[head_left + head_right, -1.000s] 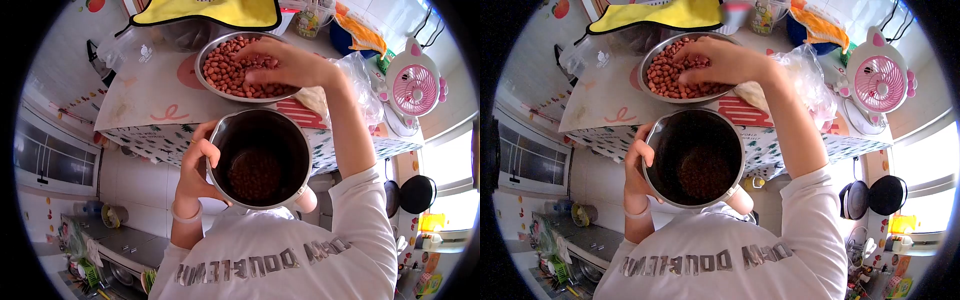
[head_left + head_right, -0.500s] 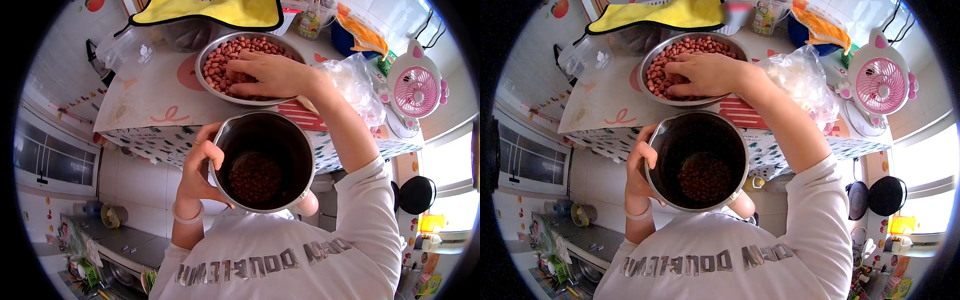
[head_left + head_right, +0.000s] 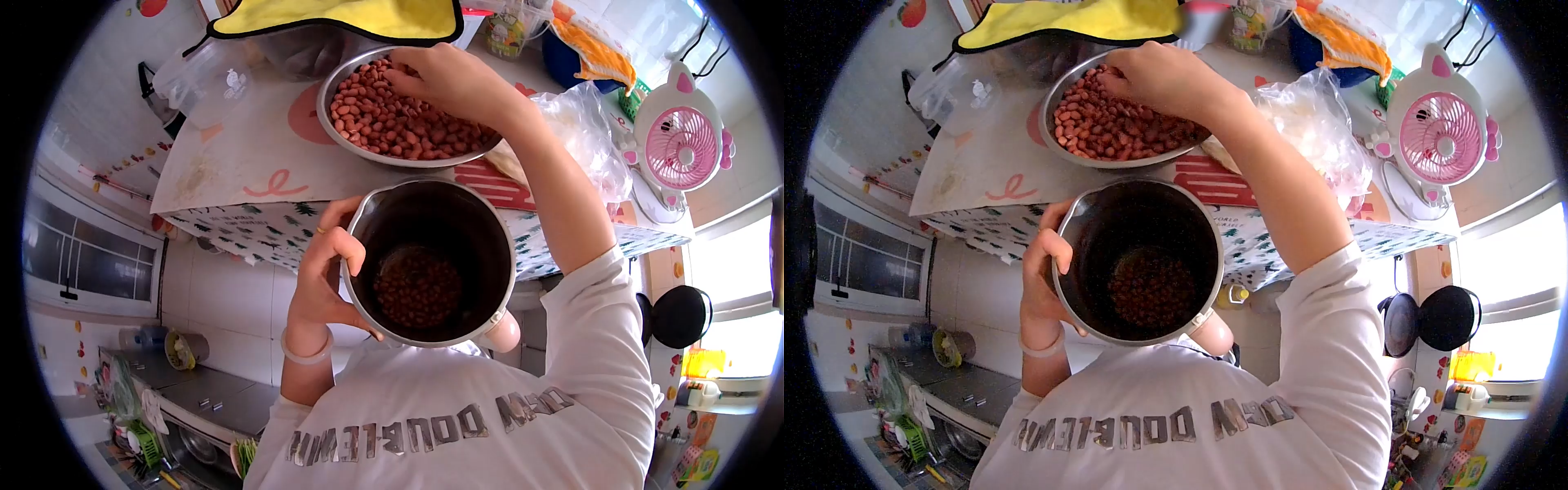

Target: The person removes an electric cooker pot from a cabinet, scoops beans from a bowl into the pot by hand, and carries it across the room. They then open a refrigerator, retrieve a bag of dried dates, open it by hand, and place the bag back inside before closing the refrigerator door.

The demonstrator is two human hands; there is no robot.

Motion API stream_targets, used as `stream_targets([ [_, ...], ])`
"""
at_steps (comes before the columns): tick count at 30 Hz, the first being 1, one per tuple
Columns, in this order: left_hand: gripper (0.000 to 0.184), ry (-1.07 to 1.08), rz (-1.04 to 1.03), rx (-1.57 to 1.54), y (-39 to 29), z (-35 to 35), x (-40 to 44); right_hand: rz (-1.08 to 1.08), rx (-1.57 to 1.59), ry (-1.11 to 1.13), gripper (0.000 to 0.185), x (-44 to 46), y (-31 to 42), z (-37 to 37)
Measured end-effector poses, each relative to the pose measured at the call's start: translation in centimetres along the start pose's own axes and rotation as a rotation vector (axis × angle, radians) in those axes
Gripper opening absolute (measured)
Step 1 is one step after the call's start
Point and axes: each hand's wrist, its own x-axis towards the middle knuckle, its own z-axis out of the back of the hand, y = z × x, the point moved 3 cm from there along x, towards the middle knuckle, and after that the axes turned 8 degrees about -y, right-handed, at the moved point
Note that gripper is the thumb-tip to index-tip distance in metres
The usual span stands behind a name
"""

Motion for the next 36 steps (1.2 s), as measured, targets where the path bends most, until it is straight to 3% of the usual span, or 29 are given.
stream_targets([
  [3,0.068,0.009,-0.001,0.008,-0.2,-0.2,0.2,-0.070,-0.035,0.012,0.032,0.0,-0.4,-0.3],
  [7,0.068,0.009,-0.002,0.010,0.3,0.0,-0.2,-0.002,0.027,-0.087,0.032,0.0,-0.6,-0.1],
  [10,0.068,0.003,-0.008,0.003,0.5,-0.1,-0.2,0.068,0.016,0.011,0.030,0.2,0.5,0.7],
  [11,0.069,0.006,-0.016,0.003,0.6,-0.2,-0.1,-0.066,0.091,0.094,0.029,0.1,1.1,2.5],
  [14,0.068,-0.003,0.000,0.010,0.5,-0.2,-0.3,-0.060,0.274,0.041,0.033,-0.2,3.0,4.5],
  [18,0.068,0.010,-0.019,0.020,0.5,-0.1,-0.3,0.213,0.578,0.085,0.031,-3.2,7.0,6.1],
  [20,0.068,0.024,-0.020,0.046,0.6,0.2,-0.7,0.146,0.600,0.409,0.030,-5.0,8.3,5.6],
  [22,0.067,0.031,-0.024,0.077,0.6,0.2,-1.0,0.069,0.683,0.541,0.032,-6.7,9.5,5.0],
  [24,0.066,0.032,-0.031,0.114,0.3,0.1,-1.0,0.140,0.604,0.591,0.025,-8.4,9.6,3.3],
  [30,0.063,0.066,-0.027,0.067,1.1,-0.6,-1.7,0.079,0.574,0.674,0.024,-11.1,9.6,0.8],
  [36,0.064,0.088,-0.046,0.114,1.0,-1.0,-2.0,0.147,0.538,0.623,0.014,-12.2,9.3,0.1],
])
